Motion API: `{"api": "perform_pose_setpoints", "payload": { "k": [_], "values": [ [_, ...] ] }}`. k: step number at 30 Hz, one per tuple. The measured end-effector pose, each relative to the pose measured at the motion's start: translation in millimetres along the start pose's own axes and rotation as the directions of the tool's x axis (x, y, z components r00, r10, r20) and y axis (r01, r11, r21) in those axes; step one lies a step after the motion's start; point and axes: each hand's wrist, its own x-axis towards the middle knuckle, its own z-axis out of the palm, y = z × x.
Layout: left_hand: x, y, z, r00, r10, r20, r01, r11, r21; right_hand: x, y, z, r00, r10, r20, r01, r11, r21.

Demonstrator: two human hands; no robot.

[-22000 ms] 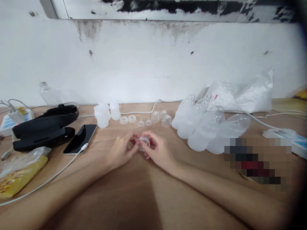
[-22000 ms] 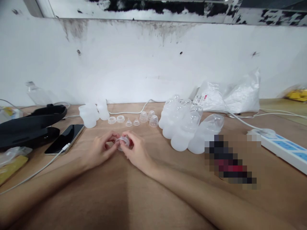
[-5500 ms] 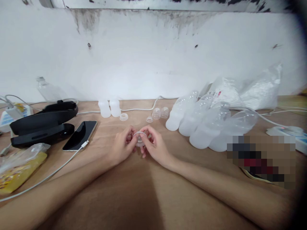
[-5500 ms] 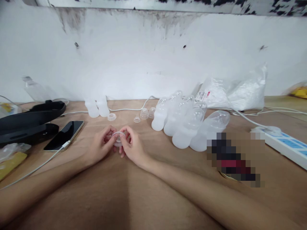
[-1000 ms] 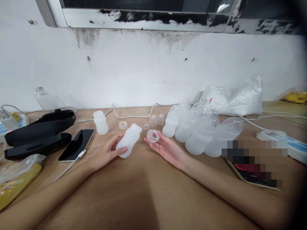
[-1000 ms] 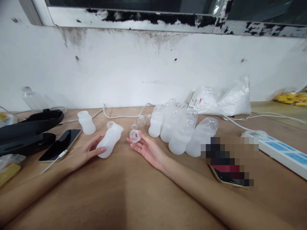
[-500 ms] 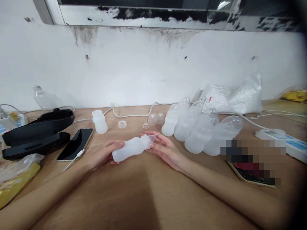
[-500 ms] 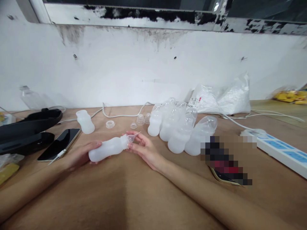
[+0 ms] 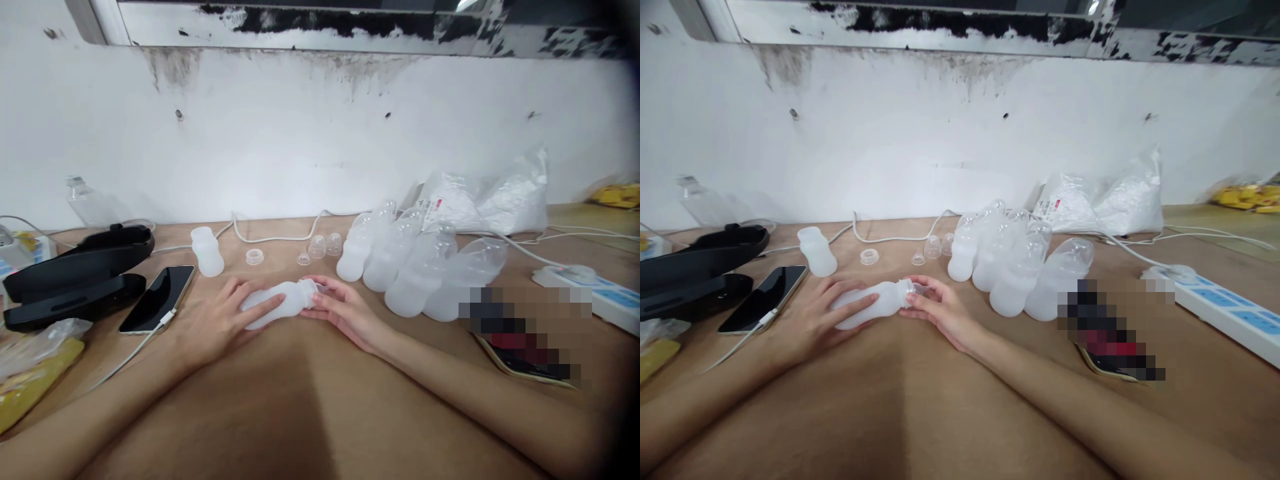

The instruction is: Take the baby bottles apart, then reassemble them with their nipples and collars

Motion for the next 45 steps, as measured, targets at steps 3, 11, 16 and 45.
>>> {"api": "perform_pose_setpoints", "payload": {
  "k": [3,11,16,45],
  "values": [
    [-2,-2,2.7,0.999,0.048,-0.019,-0.047,0.995,0.087,0,0,0,1.000,-0.001,-0.007,0.001,1.000,0.013],
    [7,1,-10.8,0.927,-0.350,0.136,0.374,0.891,-0.259,1,0,-1,0.999,-0.037,-0.036,0.036,0.999,-0.002],
    [-1,-6,-2.4,0.961,-0.225,0.160,0.255,0.947,-0.195,2,-1,-1,0.998,-0.021,-0.063,0.021,1.000,-0.004],
    [5,-2,-12.6,0.907,-0.326,0.266,0.398,0.872,-0.286,-1,-1,-2,0.997,-0.061,-0.057,0.055,0.994,-0.090]
  ]
}}
